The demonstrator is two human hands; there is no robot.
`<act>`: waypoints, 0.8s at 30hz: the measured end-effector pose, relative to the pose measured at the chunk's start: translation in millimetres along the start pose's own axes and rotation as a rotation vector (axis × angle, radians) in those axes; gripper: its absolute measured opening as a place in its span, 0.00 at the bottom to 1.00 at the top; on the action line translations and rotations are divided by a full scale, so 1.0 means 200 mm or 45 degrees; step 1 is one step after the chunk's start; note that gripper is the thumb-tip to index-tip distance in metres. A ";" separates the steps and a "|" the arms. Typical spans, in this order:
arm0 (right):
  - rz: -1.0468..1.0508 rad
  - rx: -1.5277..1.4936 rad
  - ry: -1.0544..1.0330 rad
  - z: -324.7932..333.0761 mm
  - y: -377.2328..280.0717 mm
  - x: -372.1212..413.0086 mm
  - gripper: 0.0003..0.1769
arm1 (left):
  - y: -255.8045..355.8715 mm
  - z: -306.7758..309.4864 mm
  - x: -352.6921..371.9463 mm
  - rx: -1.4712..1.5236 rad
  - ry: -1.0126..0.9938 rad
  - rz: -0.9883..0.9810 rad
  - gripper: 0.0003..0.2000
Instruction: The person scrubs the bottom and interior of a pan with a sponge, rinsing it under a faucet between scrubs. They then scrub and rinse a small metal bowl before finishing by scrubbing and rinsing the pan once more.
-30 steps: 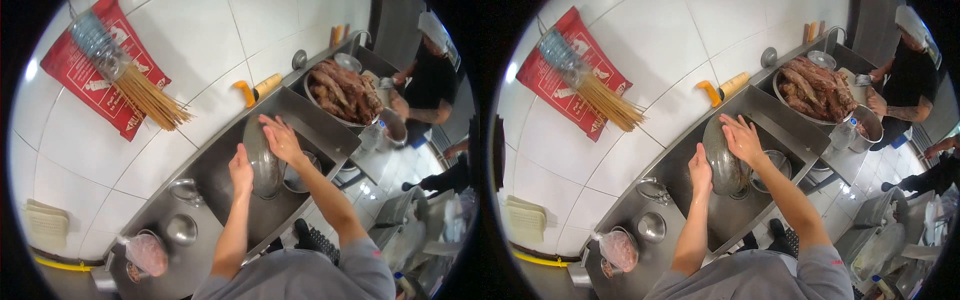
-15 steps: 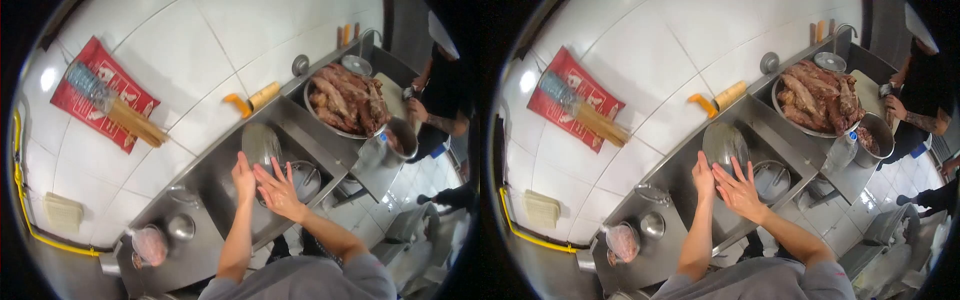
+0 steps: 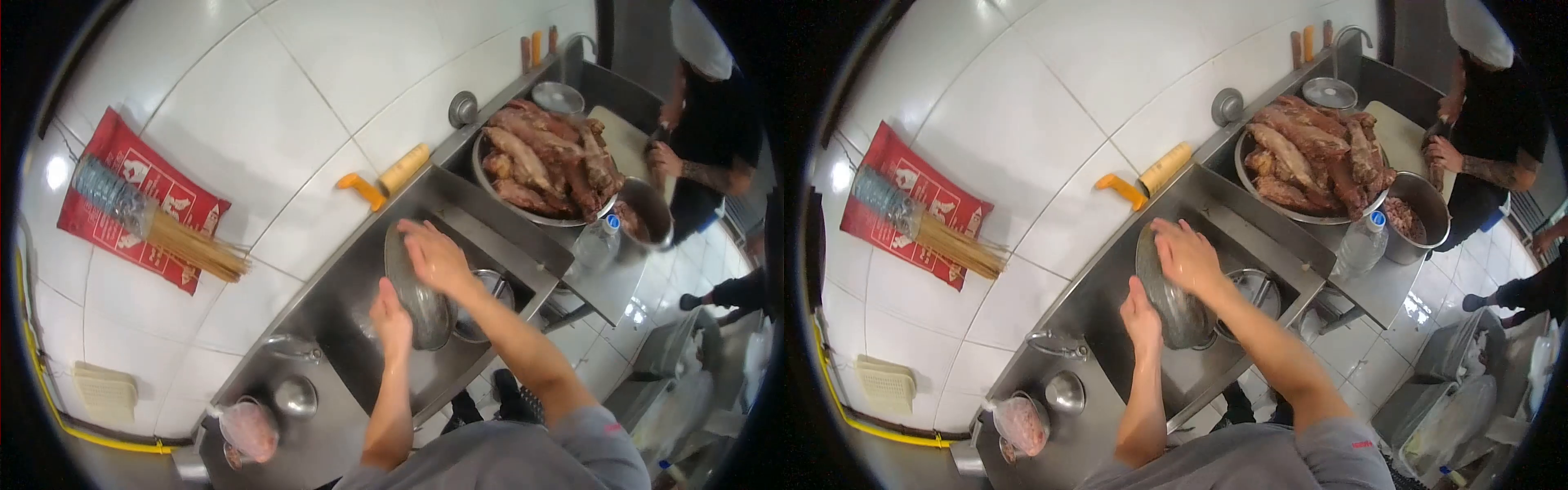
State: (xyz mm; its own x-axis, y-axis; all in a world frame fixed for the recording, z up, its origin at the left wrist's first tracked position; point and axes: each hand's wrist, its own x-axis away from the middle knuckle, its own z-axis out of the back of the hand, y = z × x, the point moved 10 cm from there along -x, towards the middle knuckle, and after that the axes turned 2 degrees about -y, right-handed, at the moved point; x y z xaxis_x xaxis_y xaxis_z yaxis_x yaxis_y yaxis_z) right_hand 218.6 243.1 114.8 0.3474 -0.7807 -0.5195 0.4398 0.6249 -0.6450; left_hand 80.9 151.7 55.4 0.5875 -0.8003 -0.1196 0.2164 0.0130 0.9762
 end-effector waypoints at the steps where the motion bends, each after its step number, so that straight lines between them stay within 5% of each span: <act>1: -0.249 -0.208 -0.136 -0.09 0.19 -0.10 0.20 | 0.02 0.02 0.02 0.019 0.067 -0.056 0.28; 2: -0.488 -0.423 -0.275 -0.19 0.31 -0.14 0.20 | 0.02 0.04 0.01 0.023 0.063 -0.068 0.28; 5: 0.202 -0.256 0.167 -0.05 -0.09 0.13 0.21 | 0.01 0.10 -0.03 -0.013 0.036 0.038 0.28; 8: 0.352 0.148 0.000 -0.03 -0.41 0.32 0.20 | 0.00 0.19 -0.06 -0.025 0.046 0.003 0.29; 9: 0.347 0.136 -0.014 -0.08 -0.37 0.26 0.20 | -0.05 0.22 -0.05 -0.032 0.050 0.059 0.28; 12: -0.231 -0.620 -0.193 -0.26 0.13 -0.16 0.22 | -0.07 0.25 -0.01 -0.101 0.065 0.086 0.28; 16: 0.333 -0.165 0.066 -0.15 -0.25 0.15 0.21 | 0.04 0.29 -0.02 0.045 0.145 -0.107 0.29; 19: 0.537 0.031 -0.212 -0.16 -0.48 0.30 0.21 | -0.03 0.34 -0.07 -0.086 0.078 -0.045 0.29; 24: -0.161 -0.581 -0.225 -0.32 0.04 0.01 0.23 | -0.03 0.34 -0.05 -0.114 0.005 0.064 0.29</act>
State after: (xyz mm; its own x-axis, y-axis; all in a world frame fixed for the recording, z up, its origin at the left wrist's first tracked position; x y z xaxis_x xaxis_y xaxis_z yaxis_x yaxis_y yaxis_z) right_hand 169.8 248.0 72.7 0.4670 -0.8145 -0.3443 0.0943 0.4330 -0.8964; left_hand 20.6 119.3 62.9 0.6021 -0.7952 -0.0719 0.2555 0.1066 0.9609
